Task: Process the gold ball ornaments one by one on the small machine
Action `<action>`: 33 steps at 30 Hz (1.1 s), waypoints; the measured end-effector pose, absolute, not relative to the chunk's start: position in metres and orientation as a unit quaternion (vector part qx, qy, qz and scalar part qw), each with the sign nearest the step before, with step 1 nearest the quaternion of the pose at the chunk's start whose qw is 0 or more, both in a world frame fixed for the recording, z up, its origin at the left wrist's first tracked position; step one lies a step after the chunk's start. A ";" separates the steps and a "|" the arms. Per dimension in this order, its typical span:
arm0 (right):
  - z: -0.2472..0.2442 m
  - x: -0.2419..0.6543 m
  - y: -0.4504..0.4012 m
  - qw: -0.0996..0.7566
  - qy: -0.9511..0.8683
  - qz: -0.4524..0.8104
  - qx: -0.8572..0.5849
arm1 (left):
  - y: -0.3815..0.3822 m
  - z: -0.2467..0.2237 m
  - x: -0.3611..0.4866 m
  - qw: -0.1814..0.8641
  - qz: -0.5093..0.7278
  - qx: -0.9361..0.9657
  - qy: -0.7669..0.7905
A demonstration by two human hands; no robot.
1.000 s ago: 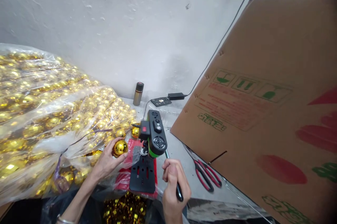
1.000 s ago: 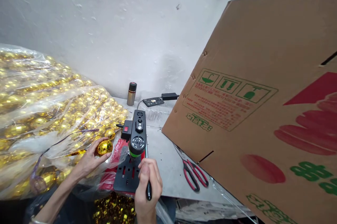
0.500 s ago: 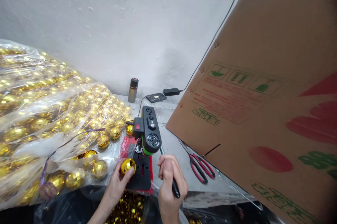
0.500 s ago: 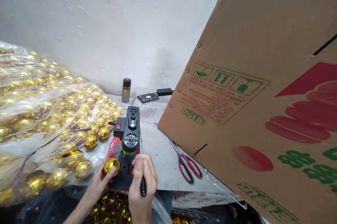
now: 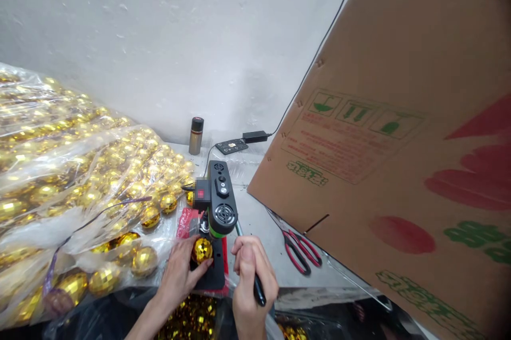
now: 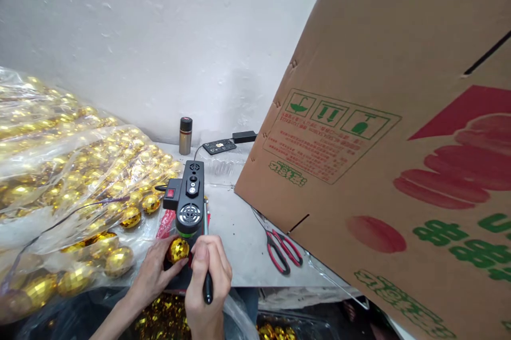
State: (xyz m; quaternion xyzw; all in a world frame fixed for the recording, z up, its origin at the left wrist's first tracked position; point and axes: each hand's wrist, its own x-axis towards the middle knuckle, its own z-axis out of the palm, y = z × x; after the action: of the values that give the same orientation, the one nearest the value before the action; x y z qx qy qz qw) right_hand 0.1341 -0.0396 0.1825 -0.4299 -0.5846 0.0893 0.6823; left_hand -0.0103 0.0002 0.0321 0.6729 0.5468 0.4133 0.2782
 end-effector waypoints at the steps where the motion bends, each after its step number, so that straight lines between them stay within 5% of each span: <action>1: 0.183 0.134 -0.040 0.682 -0.585 0.089 -0.429 | 0.001 0.033 -0.009 0.265 0.408 0.686 0.541; 33: 0.120 0.134 -0.035 0.701 -0.581 -0.007 -0.414 | 0.004 0.020 0.013 0.213 0.375 0.729 0.531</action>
State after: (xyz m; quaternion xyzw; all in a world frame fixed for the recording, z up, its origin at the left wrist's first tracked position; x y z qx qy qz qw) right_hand 0.1338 -0.0353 0.1205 -0.4138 -0.5807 -0.0068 0.7011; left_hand 0.0133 0.0043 0.0204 0.7291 0.5315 0.3749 0.2131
